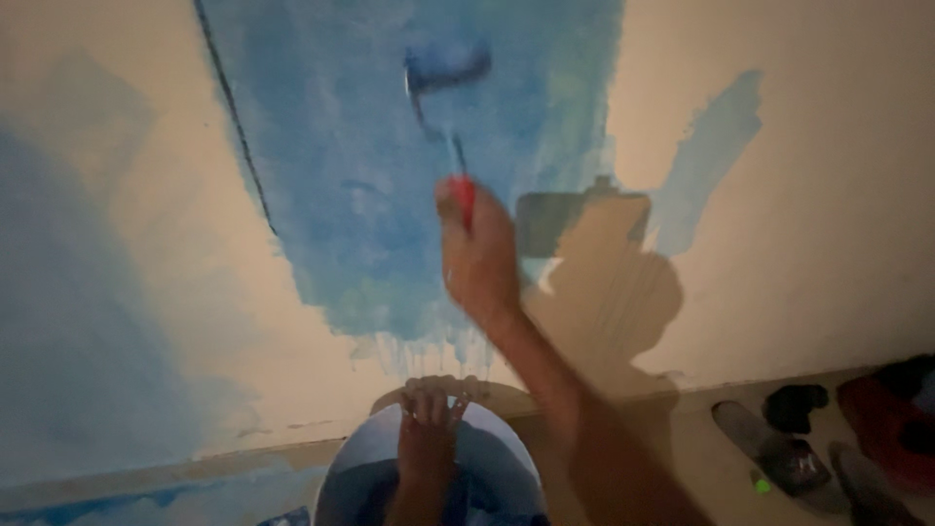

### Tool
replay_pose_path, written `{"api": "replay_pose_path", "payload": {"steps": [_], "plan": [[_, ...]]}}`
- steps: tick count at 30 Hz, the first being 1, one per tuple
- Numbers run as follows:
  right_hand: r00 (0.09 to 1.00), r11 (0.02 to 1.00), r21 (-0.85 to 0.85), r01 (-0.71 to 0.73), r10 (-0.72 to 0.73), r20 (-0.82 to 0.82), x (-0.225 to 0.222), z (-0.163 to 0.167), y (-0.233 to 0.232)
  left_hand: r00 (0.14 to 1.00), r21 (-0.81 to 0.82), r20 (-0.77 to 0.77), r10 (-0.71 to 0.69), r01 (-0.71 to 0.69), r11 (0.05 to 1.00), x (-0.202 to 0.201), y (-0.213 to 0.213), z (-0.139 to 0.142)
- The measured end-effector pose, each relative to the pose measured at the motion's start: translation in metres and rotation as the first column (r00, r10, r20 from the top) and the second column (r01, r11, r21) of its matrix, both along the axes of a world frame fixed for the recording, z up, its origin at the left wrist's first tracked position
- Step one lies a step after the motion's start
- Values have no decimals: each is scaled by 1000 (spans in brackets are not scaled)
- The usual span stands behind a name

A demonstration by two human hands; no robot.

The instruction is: The person paints a wall with blue paint using a paint roller. They repeatedly dip the roller into a bucket of paint and apply it to the wall in vertical strokes, gradually covering more of the surface.

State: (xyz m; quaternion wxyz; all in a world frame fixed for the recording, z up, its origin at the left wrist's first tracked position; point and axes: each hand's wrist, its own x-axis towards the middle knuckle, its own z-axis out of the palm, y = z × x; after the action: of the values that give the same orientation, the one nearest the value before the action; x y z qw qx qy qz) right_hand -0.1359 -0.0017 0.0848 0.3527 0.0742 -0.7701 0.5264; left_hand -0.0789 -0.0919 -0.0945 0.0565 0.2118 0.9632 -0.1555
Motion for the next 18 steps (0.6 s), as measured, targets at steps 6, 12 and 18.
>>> {"api": "replay_pose_path", "payload": {"steps": [6, 12, 18], "plan": [[951, 929, -353, -109, 201, 236, 33, -68, -2, 998, -1, -65, 16, -16, 1000, 6, 11, 3], [958, 857, -448, -254, 288, 7, 5, 16, 0, 999, 28, 13, 30, -30, 999, 13, 18, -2], [965, 915, -310, -258, 226, -135, 9, 9, -5, 1000, -49, -11, 21, -22, 999, 13, 15, -3]]}}
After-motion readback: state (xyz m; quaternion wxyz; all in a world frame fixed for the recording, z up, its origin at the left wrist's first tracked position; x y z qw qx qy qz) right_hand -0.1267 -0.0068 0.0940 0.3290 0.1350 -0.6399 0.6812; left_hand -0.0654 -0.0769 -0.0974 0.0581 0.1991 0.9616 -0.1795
